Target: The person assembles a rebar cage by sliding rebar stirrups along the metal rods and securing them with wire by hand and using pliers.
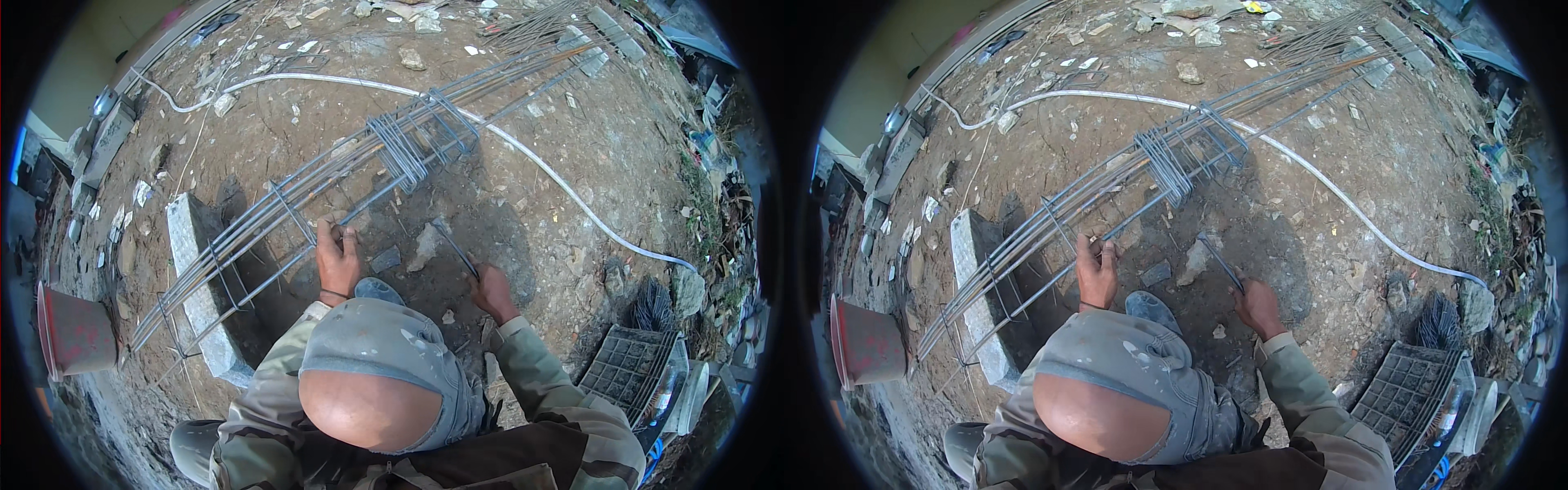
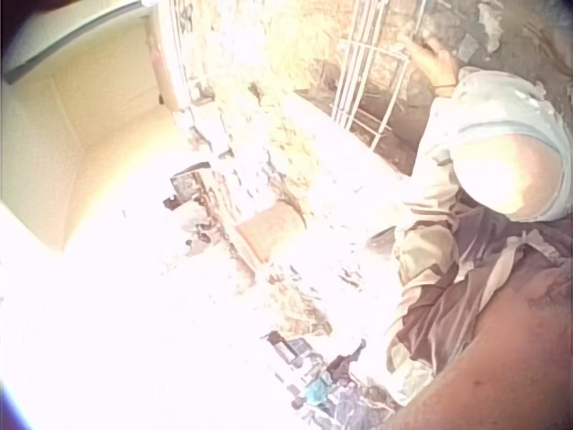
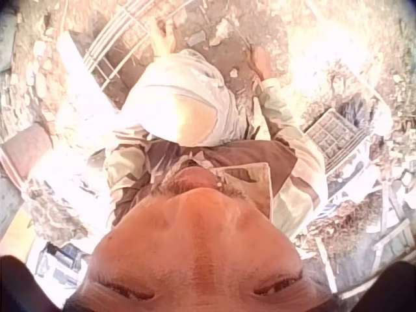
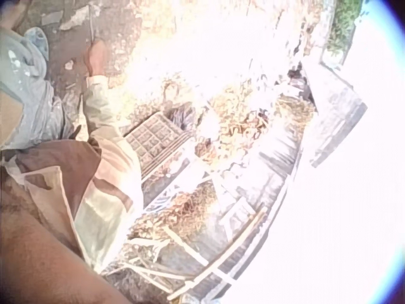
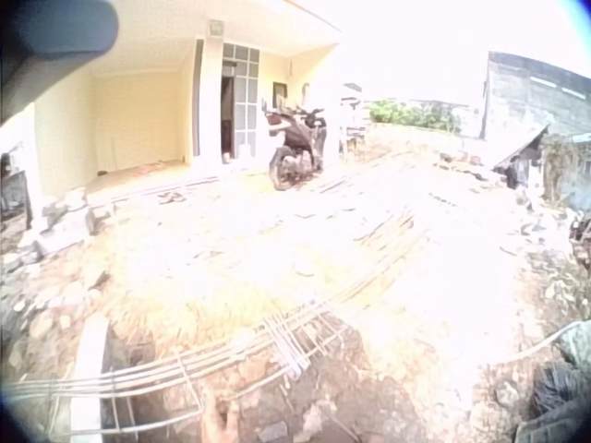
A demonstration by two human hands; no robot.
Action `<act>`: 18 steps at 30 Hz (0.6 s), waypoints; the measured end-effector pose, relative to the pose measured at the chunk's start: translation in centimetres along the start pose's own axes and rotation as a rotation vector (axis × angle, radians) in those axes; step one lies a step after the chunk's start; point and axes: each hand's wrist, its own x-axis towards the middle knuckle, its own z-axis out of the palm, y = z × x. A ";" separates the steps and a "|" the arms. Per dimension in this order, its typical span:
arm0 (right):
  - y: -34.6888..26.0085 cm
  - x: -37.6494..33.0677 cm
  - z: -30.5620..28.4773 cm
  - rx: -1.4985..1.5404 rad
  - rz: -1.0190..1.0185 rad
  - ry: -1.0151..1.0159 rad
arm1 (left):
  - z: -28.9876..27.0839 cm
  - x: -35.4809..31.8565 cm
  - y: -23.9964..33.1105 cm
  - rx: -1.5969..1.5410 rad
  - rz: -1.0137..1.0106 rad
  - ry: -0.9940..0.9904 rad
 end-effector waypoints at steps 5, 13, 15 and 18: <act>0.5 5.8 -2.9 -0.164 -0.172 0.063 | -4.1 4.4 2.7 -0.154 -0.273 -0.209; -10.2 26.6 -6.0 -0.304 -0.563 0.344 | -10.2 5.8 5.0 0.101 -0.480 -0.500; -10.6 28.1 -3.9 -0.388 -0.571 0.073 | -12.4 5.1 6.0 0.156 -0.528 -0.535; -7.8 30.2 -3.4 -0.332 -0.650 0.143 | -15.5 4.4 7.4 0.194 -0.703 -0.466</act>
